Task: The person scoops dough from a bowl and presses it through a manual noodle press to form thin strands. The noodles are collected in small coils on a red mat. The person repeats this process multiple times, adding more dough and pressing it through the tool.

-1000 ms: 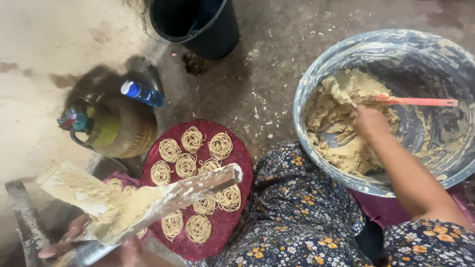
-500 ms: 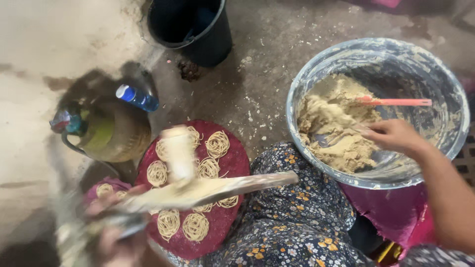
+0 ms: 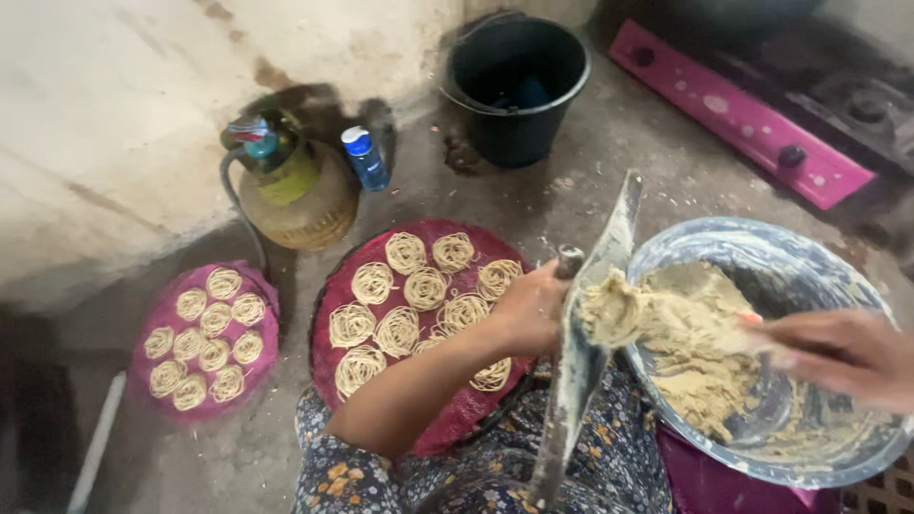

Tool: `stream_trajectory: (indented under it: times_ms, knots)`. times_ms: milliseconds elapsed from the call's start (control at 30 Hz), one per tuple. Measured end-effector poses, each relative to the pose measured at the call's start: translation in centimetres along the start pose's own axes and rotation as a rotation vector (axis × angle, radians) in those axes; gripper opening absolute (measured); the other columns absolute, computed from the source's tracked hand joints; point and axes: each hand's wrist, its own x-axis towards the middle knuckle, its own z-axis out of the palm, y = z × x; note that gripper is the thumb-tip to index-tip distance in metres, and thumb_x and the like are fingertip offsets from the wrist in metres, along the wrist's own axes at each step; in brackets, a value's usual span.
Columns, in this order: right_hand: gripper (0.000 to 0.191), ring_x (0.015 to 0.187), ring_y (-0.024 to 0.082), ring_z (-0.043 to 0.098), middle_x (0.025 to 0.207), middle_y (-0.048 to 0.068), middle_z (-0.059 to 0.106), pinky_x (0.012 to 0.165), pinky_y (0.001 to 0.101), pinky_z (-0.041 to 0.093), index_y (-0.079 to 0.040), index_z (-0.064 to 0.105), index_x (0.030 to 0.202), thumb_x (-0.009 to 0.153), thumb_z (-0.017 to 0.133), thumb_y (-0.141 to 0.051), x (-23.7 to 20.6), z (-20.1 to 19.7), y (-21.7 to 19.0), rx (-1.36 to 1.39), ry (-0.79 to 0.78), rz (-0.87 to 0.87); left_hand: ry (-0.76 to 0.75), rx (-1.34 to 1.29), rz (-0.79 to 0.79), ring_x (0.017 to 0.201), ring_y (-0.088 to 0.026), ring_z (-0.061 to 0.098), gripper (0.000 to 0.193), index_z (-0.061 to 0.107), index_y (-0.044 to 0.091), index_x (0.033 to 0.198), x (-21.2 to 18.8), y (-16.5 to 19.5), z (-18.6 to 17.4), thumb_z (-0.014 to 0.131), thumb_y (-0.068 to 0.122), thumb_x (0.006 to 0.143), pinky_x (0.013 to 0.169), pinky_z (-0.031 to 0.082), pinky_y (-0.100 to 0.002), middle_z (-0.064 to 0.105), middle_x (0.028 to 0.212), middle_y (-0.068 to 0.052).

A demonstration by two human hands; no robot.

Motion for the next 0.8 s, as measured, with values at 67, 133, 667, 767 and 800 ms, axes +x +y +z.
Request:
stream_trajectory:
  times_ms: [67,133,667,767,800]
  knots:
    - [0.059,0.055,0.009,0.061,0.091,-0.010,0.078,0.055,0.0292,0.053,-0.033,0.063,0.145,0.087,0.068,-0.044,-1.2,-3.6,-3.2,-0.175,0.180,-0.114,0.028,0.087,0.067,0.112,-0.033,0.065,0.041,0.074,0.016,0.118,-0.6,0.2,-0.5,0.077,0.033,0.081,0.096,0.054,-0.042,0.062,0.128,-0.014]
    - [0.059,0.055,0.008,0.060,0.087,-0.008,0.078,0.056,0.0299,0.051,-0.032,0.064,0.143,0.085,0.070,-0.043,-2.5,-6.2,-7.1,-0.335,0.349,-0.219,0.047,0.106,0.093,0.110,-0.034,0.066,0.038,0.075,0.020,0.116,-0.9,0.2,0.0,0.075,0.033,0.081,0.093,0.054,-0.042,0.062,0.127,-0.014]
    - [0.047,0.084,0.022,0.072,0.103,0.016,0.075,0.076,0.0382,0.060,-0.009,0.061,0.135,0.089,0.063,-0.017,-1.6,0.9,-0.9,0.001,0.652,-0.409,0.126,0.036,-0.130,0.098,-0.034,0.072,0.039,0.070,0.008,0.109,1.5,-8.2,0.9,0.075,0.030,0.078,0.084,0.060,-0.043,0.069,0.113,-0.017]
    - [0.044,0.089,0.025,0.074,0.106,0.021,0.075,0.080,0.0397,0.062,-0.004,0.060,0.134,0.090,0.062,-0.012,0.8,2.6,5.1,0.662,0.531,-0.464,0.233,0.075,-0.045,0.102,-0.036,0.071,0.036,0.072,0.008,0.106,1.4,-7.7,1.2,0.075,0.027,0.076,0.088,0.058,-0.045,0.069,0.114,-0.019]
    - [0.044,0.091,0.026,0.075,0.107,0.023,0.074,0.081,0.0402,0.062,-0.003,0.060,0.133,0.090,0.062,-0.010,1.1,3.0,5.9,0.741,0.491,-0.403,0.305,0.095,0.031,0.105,-0.038,0.070,0.033,0.075,0.008,0.105,1.1,-7.2,1.6,0.075,0.026,0.077,0.092,0.056,-0.047,0.070,0.114,-0.021]
